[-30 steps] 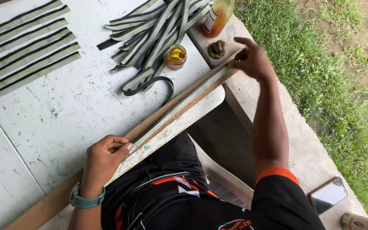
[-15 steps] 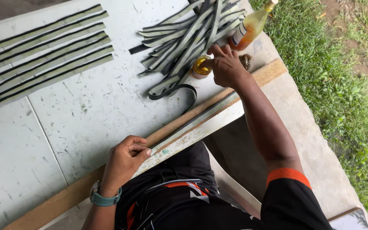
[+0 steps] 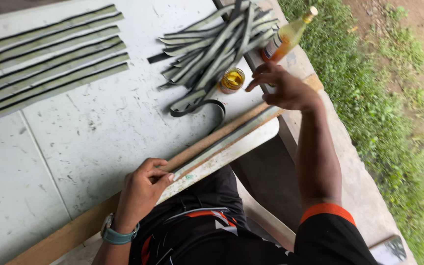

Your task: The person repeatedly scrapes long black-and-white strips against a wooden board, then places the strips on a white table. The process is repeated multiple times with consistent hand motions.

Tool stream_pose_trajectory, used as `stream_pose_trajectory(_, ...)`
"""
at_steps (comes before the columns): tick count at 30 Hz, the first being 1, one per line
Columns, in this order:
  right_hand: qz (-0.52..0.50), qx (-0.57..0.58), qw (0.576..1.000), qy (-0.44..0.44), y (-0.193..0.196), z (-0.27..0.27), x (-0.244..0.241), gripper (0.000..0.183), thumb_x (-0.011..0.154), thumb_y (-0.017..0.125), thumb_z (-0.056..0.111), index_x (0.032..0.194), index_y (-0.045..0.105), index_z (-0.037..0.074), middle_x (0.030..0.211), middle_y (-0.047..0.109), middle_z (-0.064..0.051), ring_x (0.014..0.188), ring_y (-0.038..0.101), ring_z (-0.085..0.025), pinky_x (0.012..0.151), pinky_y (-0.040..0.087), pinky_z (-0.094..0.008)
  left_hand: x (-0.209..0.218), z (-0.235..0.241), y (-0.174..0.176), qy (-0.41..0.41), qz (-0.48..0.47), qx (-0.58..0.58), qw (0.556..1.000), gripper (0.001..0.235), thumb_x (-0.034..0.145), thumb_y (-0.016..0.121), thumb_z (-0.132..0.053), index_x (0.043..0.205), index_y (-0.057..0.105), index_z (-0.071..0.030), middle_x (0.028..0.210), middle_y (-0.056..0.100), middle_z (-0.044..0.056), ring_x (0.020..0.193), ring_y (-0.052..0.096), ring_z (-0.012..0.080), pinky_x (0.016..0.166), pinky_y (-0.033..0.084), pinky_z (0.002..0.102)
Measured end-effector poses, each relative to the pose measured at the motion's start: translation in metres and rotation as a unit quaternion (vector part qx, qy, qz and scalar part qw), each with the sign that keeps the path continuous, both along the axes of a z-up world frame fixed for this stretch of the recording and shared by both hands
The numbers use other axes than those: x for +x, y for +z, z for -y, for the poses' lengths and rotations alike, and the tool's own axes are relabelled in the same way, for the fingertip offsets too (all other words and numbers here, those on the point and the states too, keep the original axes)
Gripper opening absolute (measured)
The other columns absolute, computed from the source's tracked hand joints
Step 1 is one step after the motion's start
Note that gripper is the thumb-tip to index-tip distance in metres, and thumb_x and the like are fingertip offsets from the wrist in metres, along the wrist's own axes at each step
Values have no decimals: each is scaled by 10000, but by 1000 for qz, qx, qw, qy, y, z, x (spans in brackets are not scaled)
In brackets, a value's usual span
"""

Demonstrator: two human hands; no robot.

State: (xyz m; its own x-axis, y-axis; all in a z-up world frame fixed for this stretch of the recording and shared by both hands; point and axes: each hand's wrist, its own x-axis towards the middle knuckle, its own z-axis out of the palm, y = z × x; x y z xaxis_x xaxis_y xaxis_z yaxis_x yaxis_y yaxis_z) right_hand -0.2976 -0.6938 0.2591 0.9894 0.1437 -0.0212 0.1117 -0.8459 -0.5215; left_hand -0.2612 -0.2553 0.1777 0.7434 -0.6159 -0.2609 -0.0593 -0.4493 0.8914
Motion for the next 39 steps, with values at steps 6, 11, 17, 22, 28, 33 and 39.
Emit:
stream_pose_trajectory(6, 21, 457, 880, -127, -3, 15, -114, 926, 801, 681, -35, 1651, 329, 75, 940, 667, -93, 814, 611, -145, 705, 484, -243, -2, 3, 0, 39, -21, -48, 998, 408, 842, 783, -206, 1181, 661, -15, 887, 824, 125, 750, 785, 158, 633, 604, 273)
stream_pose_trajectory(11, -100, 410, 865, -271, -53, 31, -135, 1025, 772, 623, -24, 1682, 164, 85, 882, 678, -120, 655, 573, -115, 559, 469, -227, -2, 5, -4, 44, -63, -17, 997, 441, 844, 777, -202, 1223, 648, -17, 898, 819, 140, 737, 755, 158, 606, 577, 286)
stream_pose_trajectory(17, -104, 382, 878, -267, -66, 40, -129, 1093, 670, 541, -57, 1681, 154, 95, 873, 714, -143, 628, 563, -113, 538, 474, -233, -2, 2, -11, 45, -76, -24, 996, 443, 851, 763, -191, 1233, 636, -6, 903, 816, 153, 778, 771, 153, 640, 602, 278)
stream_pose_trajectory(22, -121, 278, 901, -311, -50, 26, -118, 1045, 736, 599, -17, 1676, 167, 125, 840, 718, -116, 688, 625, -123, 555, 493, -249, -1, 0, -17, 40, -97, -38, 994, 455, 846, 767, -183, 1240, 621, -8, 915, 818, 159, 787, 776, 162, 659, 619, 285)
stream_pose_trajectory(28, -163, 119, 924, -325, -35, -5, -110, 1011, 757, 711, 57, 1644, 248, 202, 784, 749, -101, 671, 691, -163, 636, 576, -317, 3, 0, -14, 42, -122, -16, 992, 463, 829, 769, -184, 1242, 623, -34, 901, 816, 164, 759, 780, 164, 627, 635, 299)
stream_pose_trajectory(33, -168, 7, 933, -317, -30, -34, -106, 1031, 718, 721, 81, 1630, 261, 220, 823, 774, -109, 735, 739, -206, 756, 580, -368, 3, -1, -15, 42, -118, -20, 992, 463, 827, 779, -157, 1244, 627, -27, 886, 814, 154, 737, 752, 155, 624, 611, 287)
stream_pose_trajectory(39, -214, -64, 921, -320, -22, -65, -97, 1031, 711, 705, 126, 1630, 261, 276, 837, 768, -116, 750, 742, -268, 775, 586, -404, 3, -4, -16, 34, -115, -50, 992, 452, 825, 787, -142, 1232, 628, -30, 865, 812, 144, 746, 747, 146, 635, 603, 285)
